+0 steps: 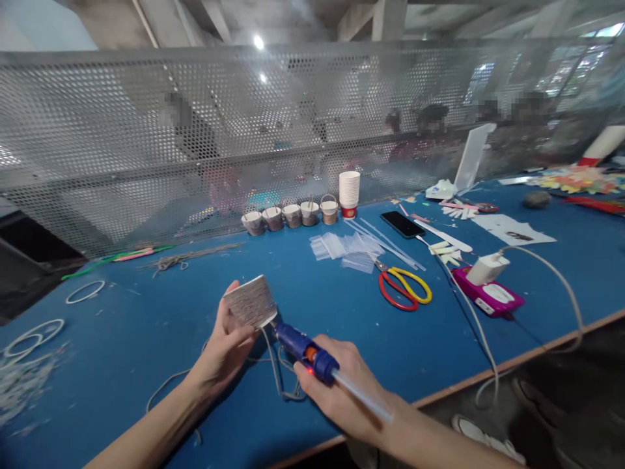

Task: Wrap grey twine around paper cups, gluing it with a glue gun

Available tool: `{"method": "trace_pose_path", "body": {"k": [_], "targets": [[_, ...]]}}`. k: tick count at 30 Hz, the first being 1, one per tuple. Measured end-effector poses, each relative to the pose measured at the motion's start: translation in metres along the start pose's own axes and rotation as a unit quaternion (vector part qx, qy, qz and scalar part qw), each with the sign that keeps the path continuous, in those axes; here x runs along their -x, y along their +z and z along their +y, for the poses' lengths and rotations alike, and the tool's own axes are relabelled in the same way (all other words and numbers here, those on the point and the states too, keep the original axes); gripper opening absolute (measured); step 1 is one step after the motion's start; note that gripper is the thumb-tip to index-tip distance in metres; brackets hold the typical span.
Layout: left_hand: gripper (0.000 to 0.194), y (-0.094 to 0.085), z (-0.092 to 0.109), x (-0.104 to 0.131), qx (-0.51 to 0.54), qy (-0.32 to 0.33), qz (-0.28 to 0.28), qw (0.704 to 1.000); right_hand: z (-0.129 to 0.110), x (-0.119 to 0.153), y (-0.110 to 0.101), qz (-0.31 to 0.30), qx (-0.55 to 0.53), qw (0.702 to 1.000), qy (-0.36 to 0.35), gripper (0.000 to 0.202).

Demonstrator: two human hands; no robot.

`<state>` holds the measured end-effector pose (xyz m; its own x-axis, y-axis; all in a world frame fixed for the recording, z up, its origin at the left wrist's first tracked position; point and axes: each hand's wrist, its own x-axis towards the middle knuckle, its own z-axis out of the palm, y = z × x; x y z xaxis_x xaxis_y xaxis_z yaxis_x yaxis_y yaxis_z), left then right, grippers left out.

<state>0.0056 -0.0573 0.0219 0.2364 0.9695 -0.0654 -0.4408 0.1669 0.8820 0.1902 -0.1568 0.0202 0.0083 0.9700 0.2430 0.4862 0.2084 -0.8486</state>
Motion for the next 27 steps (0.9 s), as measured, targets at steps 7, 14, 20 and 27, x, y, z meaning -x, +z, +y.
{"method": "trace_pose_path", "body": {"k": [7,14,20,27], "targets": [[0.093,0.001,-0.001,0.0,-0.015,0.015,-0.012,1.0,-0.002,-0.003,0.008,-0.012,-0.003,1.0,-0.015,0.022],[0.093,-0.001,-0.002,0.0,-0.023,0.021,-0.011,0.999,0.006,0.004,0.014,-0.016,0.037,0.999,-0.035,0.017],[0.093,-0.003,-0.002,-0.002,-0.019,0.019,-0.018,0.999,0.008,0.002,0.012,0.014,0.06,0.997,-0.054,0.022],[0.092,-0.001,0.0,0.0,-0.015,0.006,-0.015,1.0,0.001,0.001,0.014,-0.009,0.044,0.998,-0.042,0.02]]}}
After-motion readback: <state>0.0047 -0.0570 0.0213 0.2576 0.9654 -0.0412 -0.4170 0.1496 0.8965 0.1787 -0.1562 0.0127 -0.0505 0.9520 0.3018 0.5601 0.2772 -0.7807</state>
